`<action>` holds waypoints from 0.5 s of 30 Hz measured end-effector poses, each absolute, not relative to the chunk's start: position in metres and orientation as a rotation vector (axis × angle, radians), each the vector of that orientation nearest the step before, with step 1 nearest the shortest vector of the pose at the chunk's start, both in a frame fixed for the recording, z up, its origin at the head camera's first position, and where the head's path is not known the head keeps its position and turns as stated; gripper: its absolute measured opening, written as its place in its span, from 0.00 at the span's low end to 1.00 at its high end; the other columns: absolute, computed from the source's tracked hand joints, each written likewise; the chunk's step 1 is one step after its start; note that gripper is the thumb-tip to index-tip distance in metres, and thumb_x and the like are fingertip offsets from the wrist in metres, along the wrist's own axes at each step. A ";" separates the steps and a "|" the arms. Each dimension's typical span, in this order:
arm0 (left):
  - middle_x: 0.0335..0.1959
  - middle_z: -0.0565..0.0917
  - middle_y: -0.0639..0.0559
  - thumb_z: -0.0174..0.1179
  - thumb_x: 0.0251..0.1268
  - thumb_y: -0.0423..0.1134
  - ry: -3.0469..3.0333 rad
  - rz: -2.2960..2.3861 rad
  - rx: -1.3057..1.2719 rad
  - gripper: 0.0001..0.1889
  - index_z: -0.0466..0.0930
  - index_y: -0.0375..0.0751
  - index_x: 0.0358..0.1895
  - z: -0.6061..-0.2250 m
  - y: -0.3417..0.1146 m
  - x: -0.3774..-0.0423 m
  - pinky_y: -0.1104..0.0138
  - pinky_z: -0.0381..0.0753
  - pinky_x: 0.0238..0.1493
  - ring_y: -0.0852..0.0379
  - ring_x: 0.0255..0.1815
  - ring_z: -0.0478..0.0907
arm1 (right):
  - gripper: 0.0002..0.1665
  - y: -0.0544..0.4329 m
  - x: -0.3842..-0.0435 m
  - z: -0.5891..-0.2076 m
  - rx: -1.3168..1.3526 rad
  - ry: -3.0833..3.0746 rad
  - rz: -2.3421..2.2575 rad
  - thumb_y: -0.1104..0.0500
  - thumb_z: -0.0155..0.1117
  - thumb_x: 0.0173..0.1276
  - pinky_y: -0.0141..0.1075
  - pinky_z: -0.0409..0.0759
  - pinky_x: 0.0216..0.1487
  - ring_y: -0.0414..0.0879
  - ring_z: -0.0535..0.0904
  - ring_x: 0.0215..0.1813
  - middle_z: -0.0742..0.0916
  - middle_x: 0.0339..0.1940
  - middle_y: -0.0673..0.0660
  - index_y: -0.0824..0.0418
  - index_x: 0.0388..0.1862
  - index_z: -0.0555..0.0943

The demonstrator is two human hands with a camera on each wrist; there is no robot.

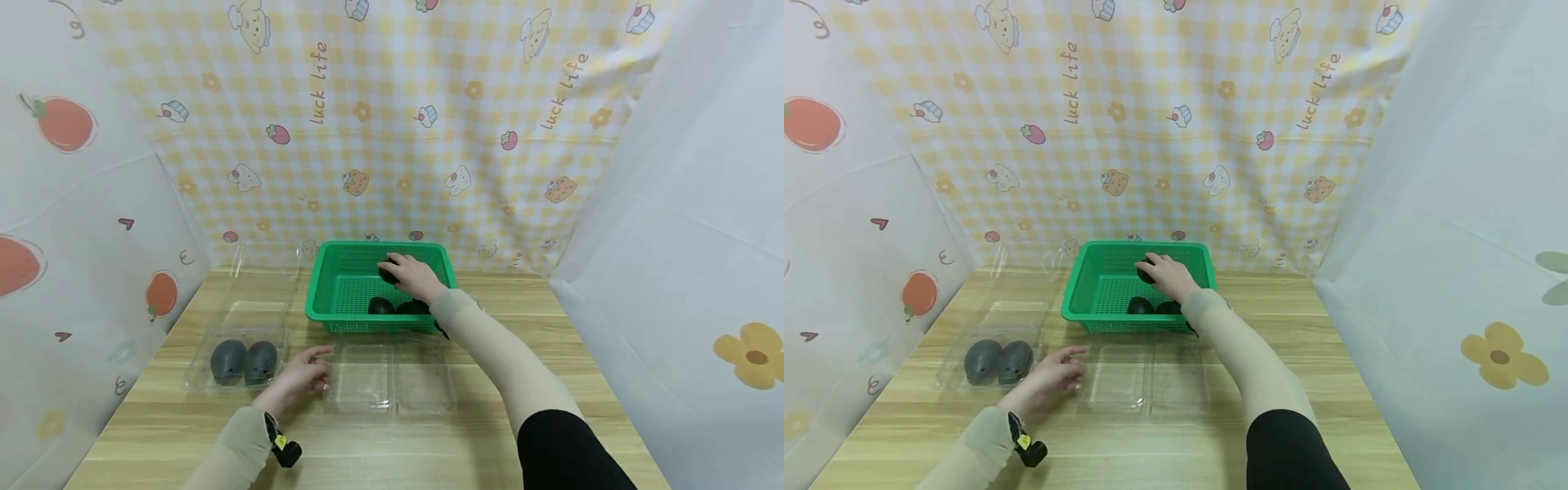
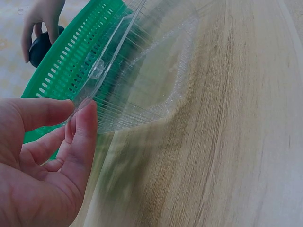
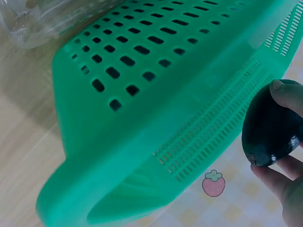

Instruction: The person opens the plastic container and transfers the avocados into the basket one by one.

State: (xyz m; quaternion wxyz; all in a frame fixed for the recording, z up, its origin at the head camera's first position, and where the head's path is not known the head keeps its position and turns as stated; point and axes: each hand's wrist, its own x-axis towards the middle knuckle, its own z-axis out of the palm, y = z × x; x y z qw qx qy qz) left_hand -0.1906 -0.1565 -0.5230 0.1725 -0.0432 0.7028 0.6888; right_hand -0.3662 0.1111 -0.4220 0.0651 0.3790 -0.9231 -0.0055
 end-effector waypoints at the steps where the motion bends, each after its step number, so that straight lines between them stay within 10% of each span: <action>1: 0.38 0.75 0.38 0.51 0.68 0.25 1.994 1.956 -0.119 0.28 0.58 0.26 0.70 -0.523 -0.157 -0.191 0.68 0.79 0.27 0.55 0.28 0.74 | 0.38 0.110 -0.366 -0.423 1.143 -2.786 -0.018 0.57 0.68 0.66 0.46 0.78 0.54 0.57 0.68 0.67 0.67 0.73 0.60 0.48 0.74 0.65; 15: 0.37 0.75 0.39 0.51 0.68 0.25 1.968 1.972 -0.098 0.28 0.56 0.25 0.70 -0.524 -0.158 -0.189 0.69 0.79 0.27 0.55 0.28 0.75 | 0.39 0.105 -0.369 -0.437 1.128 -2.797 0.006 0.58 0.70 0.63 0.48 0.78 0.55 0.58 0.69 0.66 0.68 0.72 0.61 0.50 0.72 0.67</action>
